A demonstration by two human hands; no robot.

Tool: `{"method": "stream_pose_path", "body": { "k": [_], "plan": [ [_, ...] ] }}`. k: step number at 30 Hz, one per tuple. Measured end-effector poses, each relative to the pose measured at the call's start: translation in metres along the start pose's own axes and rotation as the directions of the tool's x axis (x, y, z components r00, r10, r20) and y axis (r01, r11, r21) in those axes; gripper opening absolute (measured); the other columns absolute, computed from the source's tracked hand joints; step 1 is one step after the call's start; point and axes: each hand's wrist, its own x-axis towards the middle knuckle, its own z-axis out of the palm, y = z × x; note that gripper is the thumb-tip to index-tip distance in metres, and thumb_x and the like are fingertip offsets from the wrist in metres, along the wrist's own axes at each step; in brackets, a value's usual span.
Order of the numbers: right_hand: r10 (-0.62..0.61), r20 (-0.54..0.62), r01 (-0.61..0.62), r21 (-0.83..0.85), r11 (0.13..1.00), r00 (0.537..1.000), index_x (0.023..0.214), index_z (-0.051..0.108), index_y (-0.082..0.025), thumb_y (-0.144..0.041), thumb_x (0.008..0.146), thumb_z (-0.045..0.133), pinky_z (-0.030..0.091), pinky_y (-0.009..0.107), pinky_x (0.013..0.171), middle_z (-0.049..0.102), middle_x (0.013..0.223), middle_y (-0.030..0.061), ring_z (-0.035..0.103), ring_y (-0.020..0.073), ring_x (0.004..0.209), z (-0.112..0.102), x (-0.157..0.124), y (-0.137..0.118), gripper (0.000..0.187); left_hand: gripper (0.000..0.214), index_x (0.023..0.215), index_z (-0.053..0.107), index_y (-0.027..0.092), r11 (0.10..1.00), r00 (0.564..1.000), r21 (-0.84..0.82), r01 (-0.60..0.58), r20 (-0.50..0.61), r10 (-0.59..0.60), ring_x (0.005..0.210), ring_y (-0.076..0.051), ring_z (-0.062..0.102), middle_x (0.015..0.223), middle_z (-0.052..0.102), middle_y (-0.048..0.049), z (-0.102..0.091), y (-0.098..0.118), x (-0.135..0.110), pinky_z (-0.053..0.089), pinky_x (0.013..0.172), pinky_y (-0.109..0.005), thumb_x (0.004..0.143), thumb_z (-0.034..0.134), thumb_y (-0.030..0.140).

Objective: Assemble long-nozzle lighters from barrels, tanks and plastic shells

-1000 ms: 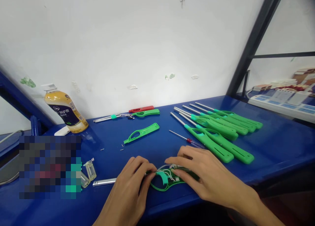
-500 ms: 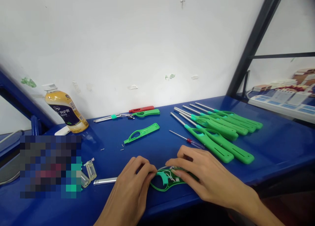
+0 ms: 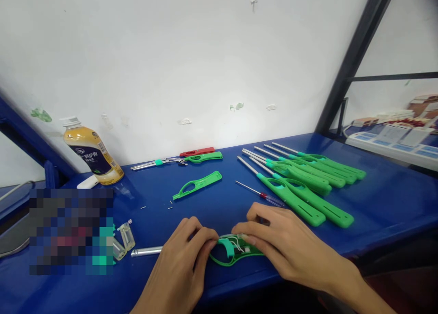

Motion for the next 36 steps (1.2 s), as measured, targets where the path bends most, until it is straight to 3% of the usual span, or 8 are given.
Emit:
{"method": "stream_pose_path", "body": {
  "k": [4,9,14,17,20,27,36],
  "plan": [
    [-0.021,-0.022,0.021,-0.023,1.0,1.0,0.13,0.064,-0.034,-0.031,0.114,0.041,0.042,0.032,0.079,0.058,0.105,0.0017,0.058,0.0168,0.091,-0.001,0.0,0.0,0.029,0.038,0.139,0.058,0.029,1.0,1.0,0.021,-0.003,0.005,0.003,0.084,-0.017,0.064,0.097,0.06,-0.0004,0.001,-0.002,0.0,0.056,0.074,-0.03,0.106,0.051,0.011],
    [-0.002,-0.013,0.001,-0.001,1.0,1.0,0.127,0.067,-0.034,-0.03,0.113,0.044,0.043,0.032,0.082,0.06,0.106,0.0014,0.061,0.0159,0.093,-0.002,0.0,0.0,0.027,0.031,0.121,0.066,0.028,1.0,0.999,0.004,-0.027,0.023,0.027,0.077,-0.014,0.06,0.09,0.056,0.0008,0.0,-0.004,-0.002,0.052,0.068,-0.026,0.106,0.049,0.007],
    [0.041,-0.038,-0.042,-0.02,0.999,0.998,0.135,0.062,-0.037,-0.036,0.11,0.055,0.048,0.033,0.088,0.069,0.114,-0.0003,0.066,0.0186,0.105,0.001,-0.003,0.004,0.026,0.033,0.125,0.064,0.027,0.998,0.998,-0.008,-0.056,0.016,0.056,0.082,-0.014,0.062,0.099,0.059,-0.0014,0.002,-0.006,-0.004,0.054,0.075,-0.028,0.105,0.049,0.006],
    [0.042,-0.095,-0.041,0.012,0.999,0.995,0.126,0.066,-0.032,-0.038,0.107,0.062,0.05,0.032,0.089,0.073,0.112,0.0,0.069,0.0185,0.102,0.002,-0.005,0.008,0.021,0.036,0.128,0.064,0.027,0.997,0.998,-0.012,-0.07,0.002,0.07,0.085,-0.014,0.063,0.103,0.061,-0.0028,0.002,-0.006,-0.003,0.055,0.077,-0.028,0.105,0.049,0.005],
    [0.03,-0.117,-0.025,0.041,0.999,0.993,0.113,0.07,-0.028,-0.034,0.109,0.059,0.051,0.032,0.09,0.075,0.109,0.0001,0.07,0.0171,0.097,0.001,-0.007,0.012,0.013,0.034,0.125,0.065,0.025,0.996,0.996,-0.017,-0.087,-0.021,0.087,0.081,-0.013,0.063,0.098,0.061,-0.0023,0.002,-0.004,-0.001,0.054,0.072,-0.025,0.104,0.048,0.004],
    [0.026,-0.099,-0.018,0.08,0.997,0.995,0.115,0.072,-0.029,-0.031,0.109,0.058,0.049,0.031,0.091,0.074,0.11,-0.0016,0.069,0.0146,0.098,0.0,-0.007,0.014,0.015,0.034,0.119,0.067,0.023,0.994,0.993,0.001,-0.112,-0.043,0.111,0.072,-0.012,0.06,0.088,0.059,-0.0001,0.001,-0.002,0.0,0.051,0.064,-0.022,0.102,0.048,0.001],
    [-0.009,-0.084,0.014,0.064,0.998,0.996,0.117,0.075,-0.029,-0.029,0.11,0.055,0.049,0.031,0.095,0.074,0.113,-0.0009,0.068,0.0142,0.1,0.0,-0.007,0.015,0.021,0.038,0.124,0.065,0.023,0.988,0.992,0.094,-0.125,-0.005,0.126,0.081,-0.017,0.065,0.094,0.066,-0.0027,-0.001,-0.001,-0.006,0.058,0.073,-0.028,0.101,0.046,0.0]
  ]
}}
